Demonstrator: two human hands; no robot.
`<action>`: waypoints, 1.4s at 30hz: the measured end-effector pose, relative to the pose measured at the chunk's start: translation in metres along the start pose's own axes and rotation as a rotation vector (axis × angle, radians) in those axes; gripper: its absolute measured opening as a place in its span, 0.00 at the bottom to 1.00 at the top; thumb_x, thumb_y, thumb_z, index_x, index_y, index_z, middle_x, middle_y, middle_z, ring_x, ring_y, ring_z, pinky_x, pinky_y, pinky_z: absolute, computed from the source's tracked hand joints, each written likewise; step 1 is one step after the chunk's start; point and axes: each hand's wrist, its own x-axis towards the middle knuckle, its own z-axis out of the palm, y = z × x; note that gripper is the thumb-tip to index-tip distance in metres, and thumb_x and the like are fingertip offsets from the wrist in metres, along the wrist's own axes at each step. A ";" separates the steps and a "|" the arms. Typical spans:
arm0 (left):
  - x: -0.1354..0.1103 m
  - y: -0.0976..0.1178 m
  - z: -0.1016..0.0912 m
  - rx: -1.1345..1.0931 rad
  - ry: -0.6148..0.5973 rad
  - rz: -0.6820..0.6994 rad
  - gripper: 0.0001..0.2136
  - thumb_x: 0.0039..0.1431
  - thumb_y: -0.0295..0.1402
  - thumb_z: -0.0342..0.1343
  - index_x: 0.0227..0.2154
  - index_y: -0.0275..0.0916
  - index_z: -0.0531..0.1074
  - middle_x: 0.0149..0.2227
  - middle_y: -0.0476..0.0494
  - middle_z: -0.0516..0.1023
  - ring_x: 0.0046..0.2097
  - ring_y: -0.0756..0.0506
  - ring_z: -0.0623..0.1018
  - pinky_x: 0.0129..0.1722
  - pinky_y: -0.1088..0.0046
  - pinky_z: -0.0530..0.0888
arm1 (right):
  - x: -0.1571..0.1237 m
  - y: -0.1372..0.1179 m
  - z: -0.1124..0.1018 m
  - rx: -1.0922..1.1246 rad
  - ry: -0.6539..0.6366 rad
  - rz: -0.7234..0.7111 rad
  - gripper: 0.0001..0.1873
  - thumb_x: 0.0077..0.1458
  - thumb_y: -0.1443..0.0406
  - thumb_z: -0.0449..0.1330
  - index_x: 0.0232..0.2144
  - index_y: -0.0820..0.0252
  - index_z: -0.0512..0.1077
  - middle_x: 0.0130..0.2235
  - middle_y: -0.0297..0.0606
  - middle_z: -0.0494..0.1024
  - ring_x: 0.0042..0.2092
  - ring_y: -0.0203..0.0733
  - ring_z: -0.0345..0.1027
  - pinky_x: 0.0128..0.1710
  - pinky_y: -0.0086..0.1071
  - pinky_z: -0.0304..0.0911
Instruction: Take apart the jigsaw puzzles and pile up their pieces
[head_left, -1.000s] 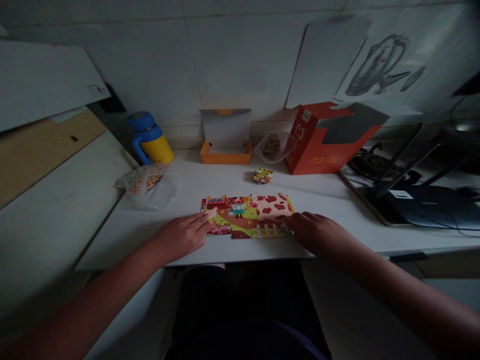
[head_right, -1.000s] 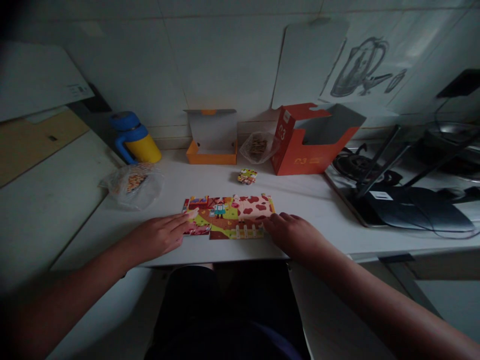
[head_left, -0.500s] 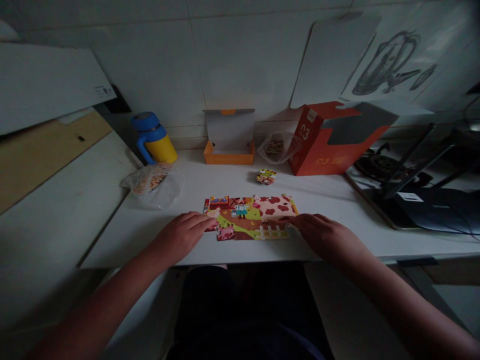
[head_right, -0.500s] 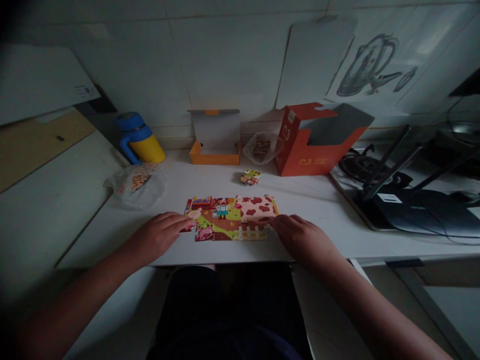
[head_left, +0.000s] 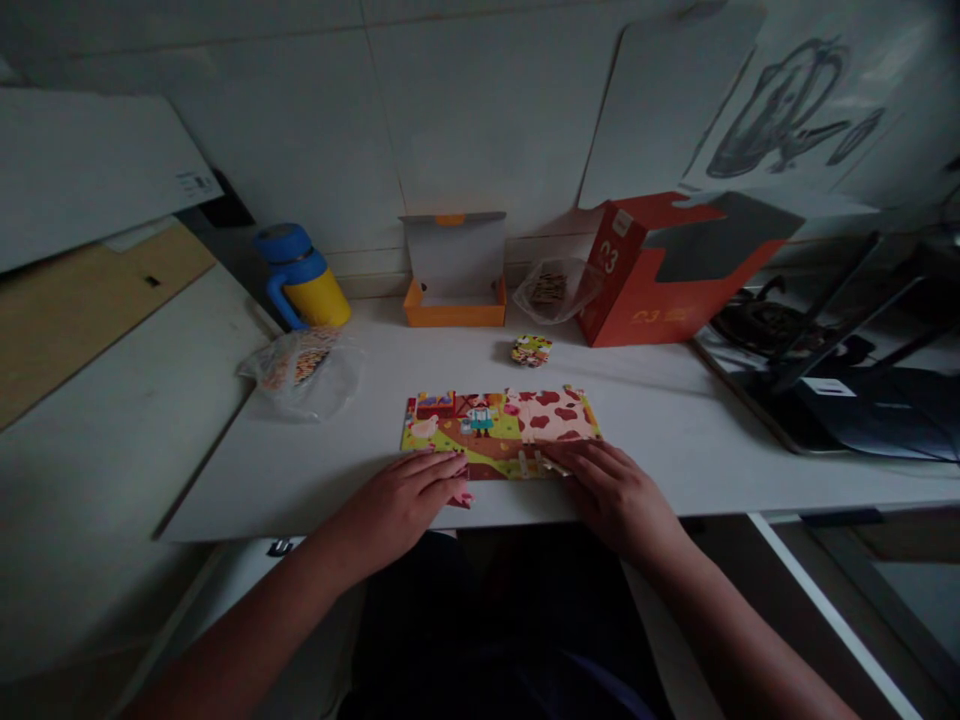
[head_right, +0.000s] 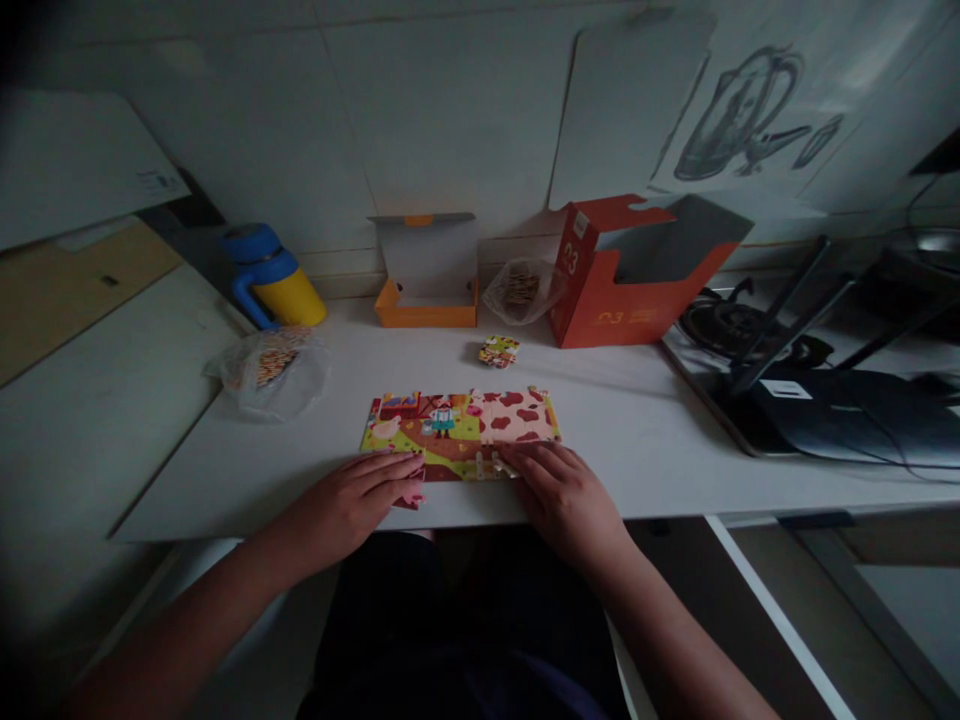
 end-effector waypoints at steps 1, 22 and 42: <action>0.000 -0.001 -0.001 -0.009 -0.004 -0.006 0.20 0.73 0.26 0.49 0.64 0.42 0.69 0.66 0.41 0.74 0.66 0.41 0.75 0.66 0.53 0.74 | -0.001 0.001 0.001 0.001 -0.006 0.005 0.26 0.69 0.69 0.56 0.67 0.53 0.69 0.57 0.45 0.81 0.56 0.52 0.76 0.59 0.53 0.72; -0.008 -0.031 -0.015 0.040 0.361 -0.212 0.16 0.70 0.23 0.54 0.56 0.42 0.77 0.51 0.43 0.83 0.51 0.42 0.81 0.54 0.57 0.79 | -0.001 -0.003 0.001 0.042 0.022 0.029 0.21 0.69 0.69 0.57 0.62 0.56 0.73 0.56 0.44 0.81 0.56 0.49 0.76 0.59 0.49 0.72; -0.004 -0.059 -0.004 0.123 0.347 -0.234 0.17 0.68 0.22 0.53 0.55 0.39 0.78 0.54 0.39 0.83 0.52 0.40 0.82 0.55 0.55 0.81 | -0.003 0.000 0.004 -0.002 0.016 0.029 0.22 0.68 0.69 0.57 0.62 0.58 0.73 0.56 0.45 0.81 0.56 0.50 0.75 0.59 0.49 0.72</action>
